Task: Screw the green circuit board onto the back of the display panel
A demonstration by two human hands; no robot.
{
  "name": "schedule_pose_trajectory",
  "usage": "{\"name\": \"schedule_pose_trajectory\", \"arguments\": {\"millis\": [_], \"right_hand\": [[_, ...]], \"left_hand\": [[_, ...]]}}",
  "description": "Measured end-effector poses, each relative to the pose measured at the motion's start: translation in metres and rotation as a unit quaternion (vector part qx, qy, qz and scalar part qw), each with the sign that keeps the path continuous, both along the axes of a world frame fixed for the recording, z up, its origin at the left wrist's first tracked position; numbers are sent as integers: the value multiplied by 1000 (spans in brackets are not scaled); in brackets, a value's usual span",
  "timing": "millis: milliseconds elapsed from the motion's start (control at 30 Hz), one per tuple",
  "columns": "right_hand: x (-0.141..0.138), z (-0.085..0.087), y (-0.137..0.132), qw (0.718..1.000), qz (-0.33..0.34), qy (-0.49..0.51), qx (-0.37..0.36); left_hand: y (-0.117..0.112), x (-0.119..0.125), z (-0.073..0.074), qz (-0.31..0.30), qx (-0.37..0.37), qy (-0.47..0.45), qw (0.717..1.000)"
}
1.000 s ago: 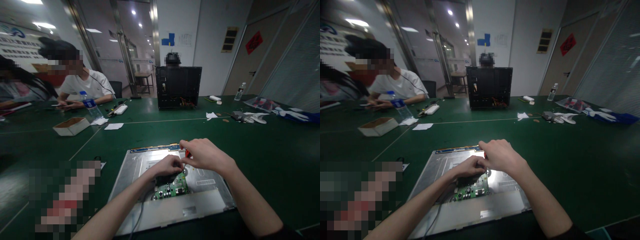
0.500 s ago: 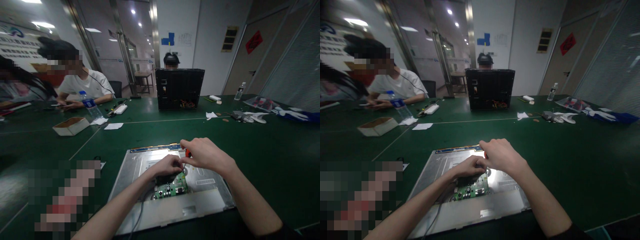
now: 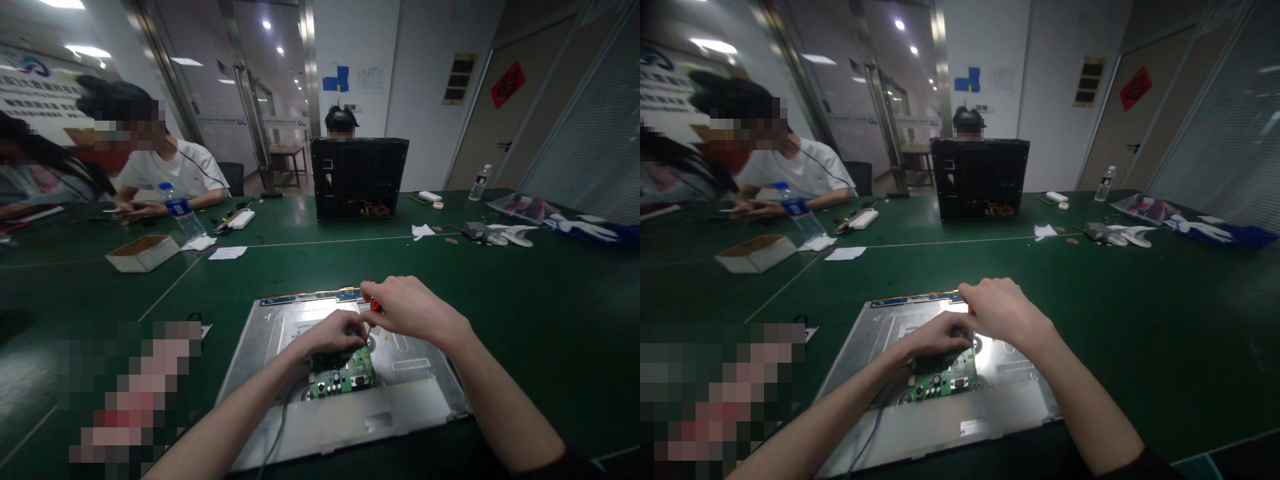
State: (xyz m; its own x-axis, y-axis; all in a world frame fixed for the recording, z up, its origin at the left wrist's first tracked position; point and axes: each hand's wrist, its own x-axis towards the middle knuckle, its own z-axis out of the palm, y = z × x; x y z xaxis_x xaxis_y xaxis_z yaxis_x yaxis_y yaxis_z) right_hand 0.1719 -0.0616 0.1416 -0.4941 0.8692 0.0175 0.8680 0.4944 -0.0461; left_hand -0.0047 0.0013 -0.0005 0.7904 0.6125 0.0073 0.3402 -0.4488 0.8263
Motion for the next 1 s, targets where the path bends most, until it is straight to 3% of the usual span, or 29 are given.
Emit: {"name": "schedule_pose_trajectory", "arguments": {"millis": [267,533,733,1000], "right_hand": [[0,-2,0,1000,27,11,-1],[1,-4,3,1000,6,6,8],[2,-3,1,999,36,18,-6],[3,-5,4,1000,10,11,3]], "left_hand": [[0,1,-1,4,12,1,1000],[-2,1,1,2,18,-1,1000],[-3,2,2,4,27,4,1000],[-3,3,2,-1,24,10,1000]]}}
